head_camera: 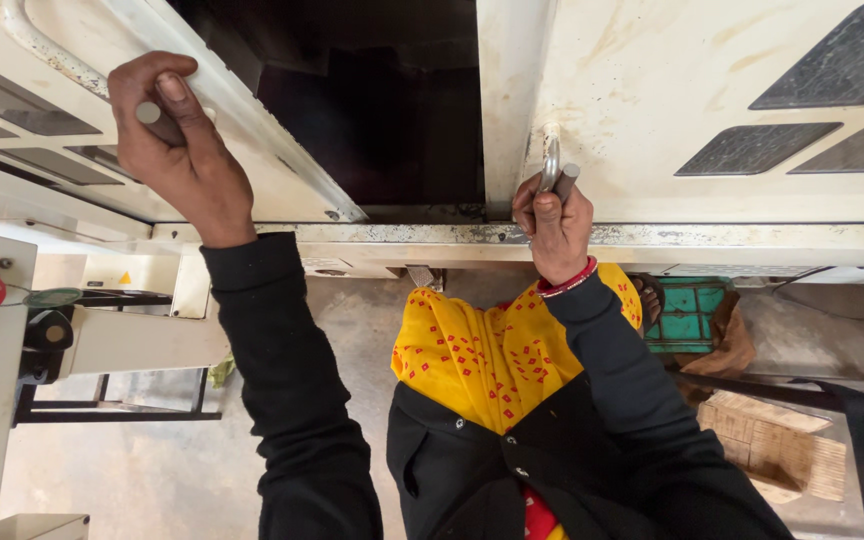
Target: The person opens the machine door, reaches inside to adjust internal components, and closes the door. They then retrieve cylindrical metal parts from a nearby tray, compare them, and reinsert them into the machine before closing the door again.
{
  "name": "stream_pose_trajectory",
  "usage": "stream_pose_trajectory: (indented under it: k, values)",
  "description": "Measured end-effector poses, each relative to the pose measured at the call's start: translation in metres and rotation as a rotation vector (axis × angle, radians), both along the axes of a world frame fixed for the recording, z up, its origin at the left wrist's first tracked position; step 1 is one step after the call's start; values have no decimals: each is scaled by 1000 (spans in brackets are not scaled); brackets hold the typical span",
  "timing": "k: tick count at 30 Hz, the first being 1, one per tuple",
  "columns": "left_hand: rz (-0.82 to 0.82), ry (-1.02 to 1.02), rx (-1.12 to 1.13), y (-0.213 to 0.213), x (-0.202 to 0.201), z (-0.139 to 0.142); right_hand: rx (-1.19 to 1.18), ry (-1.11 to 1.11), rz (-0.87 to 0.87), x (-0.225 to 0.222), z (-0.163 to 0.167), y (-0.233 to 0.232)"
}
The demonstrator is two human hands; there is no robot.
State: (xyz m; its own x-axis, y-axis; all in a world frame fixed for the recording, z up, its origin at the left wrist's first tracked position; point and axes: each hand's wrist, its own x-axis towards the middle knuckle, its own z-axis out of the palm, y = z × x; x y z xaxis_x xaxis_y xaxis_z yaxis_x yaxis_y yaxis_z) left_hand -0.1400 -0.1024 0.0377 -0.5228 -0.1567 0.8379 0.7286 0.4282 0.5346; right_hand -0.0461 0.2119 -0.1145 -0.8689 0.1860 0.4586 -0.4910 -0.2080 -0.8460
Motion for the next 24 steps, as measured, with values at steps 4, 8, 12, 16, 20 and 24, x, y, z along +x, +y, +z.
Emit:
stream_pose_trajectory:
  k: [4,8,12,16,20,24]
  values:
    - [24,5,-18,0,2,1,13,-4,2,1,2,0]
    - [14,-2,-3,0,0,1,21,-3,-5,1,4,0]
    - [-1,2,3,0,-1,0,37,-2,-30,2,5,-1]
    - [-20,3,12,-1,-1,-1,44,-5,-38,2,5,-1]
    - [-32,-1,28,-1,-2,-1,46,-2,-35,1,4,-1]
    - [-30,3,14,-1,-2,-2,38,1,-44,1,3,-2]
